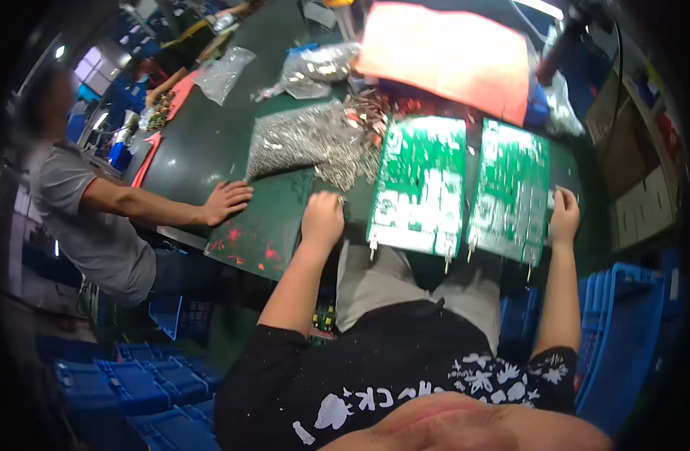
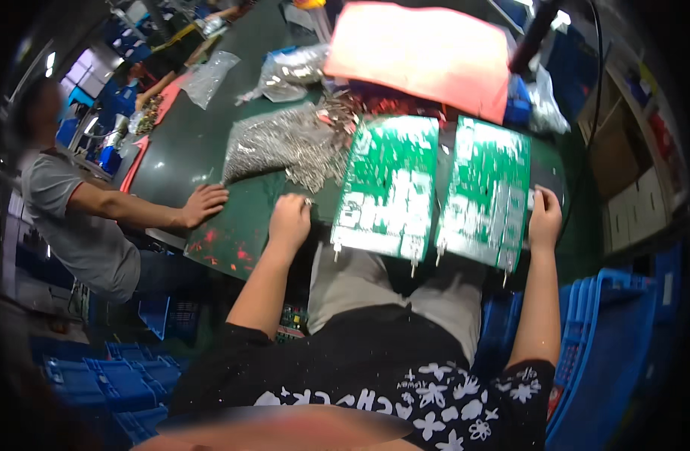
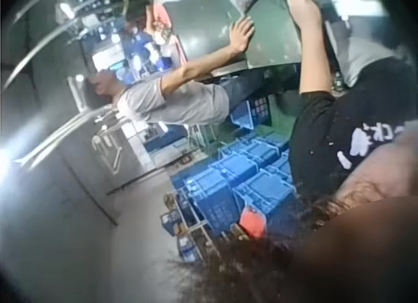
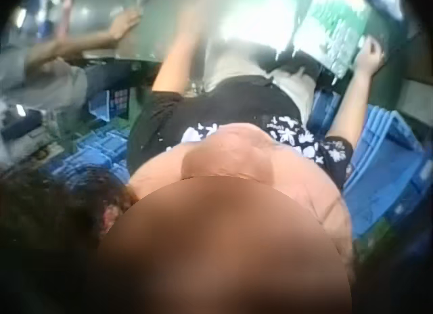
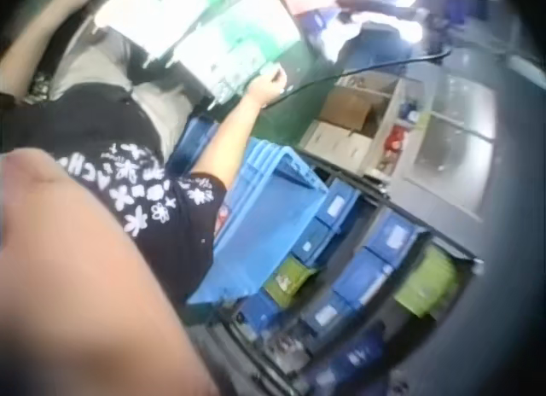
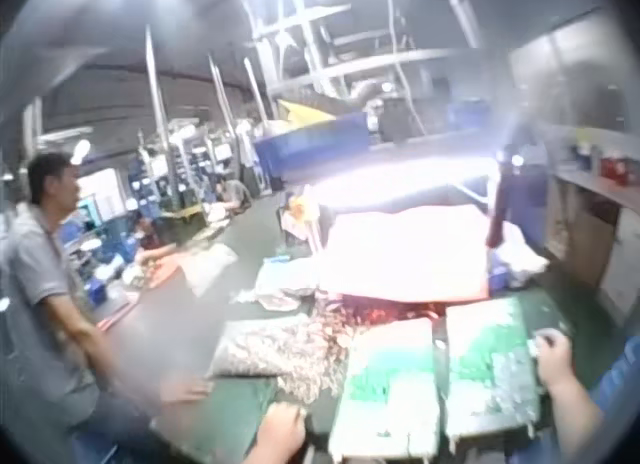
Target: Assembling electronic components and fastening screws onto green circuit boards using an electric screwdriver.
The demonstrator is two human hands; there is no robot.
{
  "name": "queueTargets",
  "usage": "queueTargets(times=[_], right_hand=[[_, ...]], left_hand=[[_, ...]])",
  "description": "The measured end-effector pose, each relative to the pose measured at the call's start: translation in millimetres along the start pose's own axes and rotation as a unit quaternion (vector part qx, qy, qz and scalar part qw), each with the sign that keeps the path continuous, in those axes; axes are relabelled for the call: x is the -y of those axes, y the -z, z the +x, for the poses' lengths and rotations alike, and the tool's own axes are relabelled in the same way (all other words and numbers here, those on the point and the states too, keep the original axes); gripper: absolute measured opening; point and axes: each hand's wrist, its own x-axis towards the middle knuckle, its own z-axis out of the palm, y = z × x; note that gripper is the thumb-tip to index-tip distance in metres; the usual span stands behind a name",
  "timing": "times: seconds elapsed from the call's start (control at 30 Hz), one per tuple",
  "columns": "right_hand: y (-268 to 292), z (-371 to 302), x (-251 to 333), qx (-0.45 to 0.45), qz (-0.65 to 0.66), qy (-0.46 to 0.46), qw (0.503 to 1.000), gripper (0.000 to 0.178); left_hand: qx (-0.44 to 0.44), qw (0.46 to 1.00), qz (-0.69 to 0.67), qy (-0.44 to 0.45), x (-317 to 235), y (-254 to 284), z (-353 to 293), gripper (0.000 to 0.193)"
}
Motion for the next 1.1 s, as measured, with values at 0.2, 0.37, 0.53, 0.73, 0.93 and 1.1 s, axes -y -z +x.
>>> queueTargets(times=[0.2, 0.37, 0.53, 0.73, 0.93, 1.1], right_hand=[[-50.5, 92.6, 153.0, -0.097, 0.029, 0.235, 0.967, 0.061], [-48.8, 200.8, 175.8, 0.095, 0.279, 0.099, 0.951, 0.042], [-49.2, 191.6, 204.6, 0.12, 0.211, 0.107, 0.964, 0.039], [-76.4, 165.8, 281.2, 0.21, 0.407, -0.016, 0.889, 0.048], [-91.5, 122.1, 301.2, 0.223, 0.434, -0.005, 0.873, 0.056], [-88.5, 72.4, 317.3, 0.335, 0.51, 0.01, 0.792, 0.051]], left_hand=[[-0.031, 0.99, -0.13, 0.052, -17.8, 31.7, -14.8, 0.013], [-0.015, 0.982, -0.188, -0.022, -48.2, 52.2, -23.3, 0.013], [0.087, 0.965, -0.246, -0.04, -57.6, 64.9, -49.2, 0.011], [0.11, 0.953, -0.269, -0.081, -66.1, 60.4, -52.1, 0.013], [0.097, 0.928, -0.334, -0.134, -88.4, 60.8, -50.7, 0.013], [0.208, 0.886, -0.412, -0.048, -91.6, 69.6, -66.6, 0.011]])
